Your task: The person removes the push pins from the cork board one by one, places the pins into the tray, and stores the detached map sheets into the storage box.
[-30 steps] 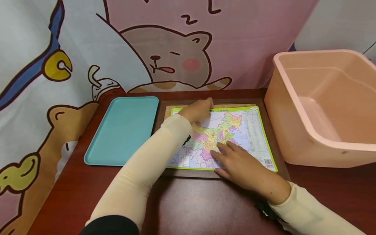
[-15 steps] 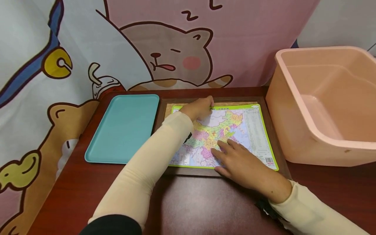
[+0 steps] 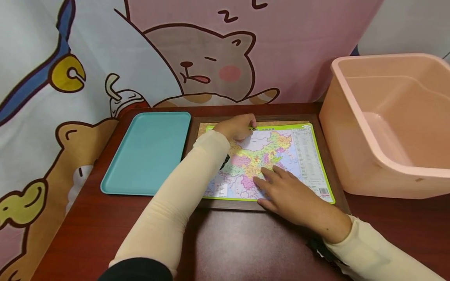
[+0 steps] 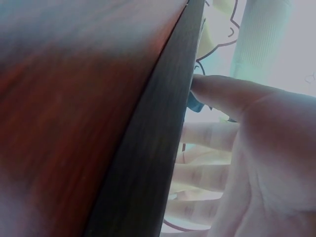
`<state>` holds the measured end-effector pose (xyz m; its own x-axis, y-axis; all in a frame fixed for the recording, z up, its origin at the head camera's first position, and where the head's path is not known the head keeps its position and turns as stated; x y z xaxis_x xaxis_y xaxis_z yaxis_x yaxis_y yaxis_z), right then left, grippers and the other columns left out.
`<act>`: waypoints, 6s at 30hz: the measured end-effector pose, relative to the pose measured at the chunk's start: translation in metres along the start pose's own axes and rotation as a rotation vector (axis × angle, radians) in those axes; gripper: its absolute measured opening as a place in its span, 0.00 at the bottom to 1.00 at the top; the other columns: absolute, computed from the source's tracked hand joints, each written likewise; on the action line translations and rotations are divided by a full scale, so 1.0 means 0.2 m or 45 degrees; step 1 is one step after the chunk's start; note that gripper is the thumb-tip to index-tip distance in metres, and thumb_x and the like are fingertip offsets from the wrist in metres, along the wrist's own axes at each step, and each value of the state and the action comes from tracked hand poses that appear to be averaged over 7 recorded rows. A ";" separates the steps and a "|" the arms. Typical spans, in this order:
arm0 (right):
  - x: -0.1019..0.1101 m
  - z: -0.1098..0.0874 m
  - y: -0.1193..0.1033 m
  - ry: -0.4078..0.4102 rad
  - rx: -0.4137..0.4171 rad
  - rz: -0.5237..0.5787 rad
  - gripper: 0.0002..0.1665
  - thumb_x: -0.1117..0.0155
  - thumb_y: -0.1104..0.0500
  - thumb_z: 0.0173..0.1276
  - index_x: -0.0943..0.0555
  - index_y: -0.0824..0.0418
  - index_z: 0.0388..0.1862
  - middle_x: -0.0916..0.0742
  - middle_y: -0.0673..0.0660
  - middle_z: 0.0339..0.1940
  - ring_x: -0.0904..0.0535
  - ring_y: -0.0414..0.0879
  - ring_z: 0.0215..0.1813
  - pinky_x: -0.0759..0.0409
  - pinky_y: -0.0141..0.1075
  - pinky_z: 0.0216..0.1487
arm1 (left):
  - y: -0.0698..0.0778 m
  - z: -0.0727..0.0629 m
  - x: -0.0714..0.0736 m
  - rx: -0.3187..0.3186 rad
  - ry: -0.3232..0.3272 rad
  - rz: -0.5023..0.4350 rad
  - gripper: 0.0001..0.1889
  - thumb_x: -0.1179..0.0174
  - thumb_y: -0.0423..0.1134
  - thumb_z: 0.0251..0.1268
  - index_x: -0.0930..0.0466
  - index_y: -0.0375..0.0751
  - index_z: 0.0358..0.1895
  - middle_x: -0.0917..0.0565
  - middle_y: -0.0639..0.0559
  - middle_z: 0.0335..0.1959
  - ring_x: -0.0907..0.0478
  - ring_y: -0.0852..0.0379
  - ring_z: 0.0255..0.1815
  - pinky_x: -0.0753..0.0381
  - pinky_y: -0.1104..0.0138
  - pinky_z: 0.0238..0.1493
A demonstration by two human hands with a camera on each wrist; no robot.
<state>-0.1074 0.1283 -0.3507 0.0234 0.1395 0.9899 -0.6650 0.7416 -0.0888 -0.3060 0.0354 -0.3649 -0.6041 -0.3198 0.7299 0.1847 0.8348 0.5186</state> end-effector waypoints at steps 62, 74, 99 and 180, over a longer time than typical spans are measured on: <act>-0.02 0.01 -0.01 -0.022 -0.041 0.058 0.30 0.32 0.47 0.68 0.22 0.61 0.63 0.20 0.65 0.62 0.25 0.68 0.63 0.26 0.63 0.62 | -0.04 0.01 0.02 0.020 -0.080 -0.246 0.10 0.47 0.34 0.77 0.28 0.45 0.56 0.28 0.48 0.32 0.31 0.57 0.25 0.23 0.67 0.33; -0.01 0.02 0.00 -0.009 -0.027 0.045 0.30 0.32 0.47 0.68 0.21 0.61 0.63 0.19 0.66 0.61 0.25 0.70 0.63 0.26 0.62 0.63 | -0.04 0.01 0.02 -0.010 -0.091 -0.351 0.11 0.48 0.32 0.77 0.27 0.45 0.57 0.27 0.46 0.37 0.31 0.56 0.25 0.25 0.67 0.33; -0.02 0.02 0.00 0.001 -0.025 0.041 0.30 0.32 0.47 0.68 0.21 0.62 0.63 0.20 0.65 0.60 0.25 0.68 0.62 0.27 0.62 0.63 | -0.06 0.04 0.03 -0.006 -0.045 -0.295 0.11 0.41 0.40 0.73 0.28 0.45 0.52 0.25 0.48 0.33 0.26 0.57 0.25 0.17 0.67 0.36; -0.02 0.01 0.00 -0.008 -0.048 0.074 0.30 0.31 0.47 0.67 0.22 0.61 0.63 0.20 0.64 0.61 0.26 0.66 0.63 0.27 0.63 0.63 | -0.05 0.06 0.08 0.016 0.100 -0.207 0.12 0.33 0.41 0.67 0.16 0.34 0.31 0.21 0.48 0.21 0.23 0.55 0.21 0.14 0.63 0.31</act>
<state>-0.1095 0.1267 -0.3555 -0.0193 0.1786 0.9837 -0.6363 0.7568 -0.1499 -0.3261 0.0274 -0.3637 -0.5625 -0.4848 0.6697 0.0795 0.7745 0.6275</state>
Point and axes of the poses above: each hand's wrist, its own z-axis towards the middle knuckle, its own x-axis out of the back of the hand, y = z × x, the point moved 6 cm from there along z, towards the middle knuckle
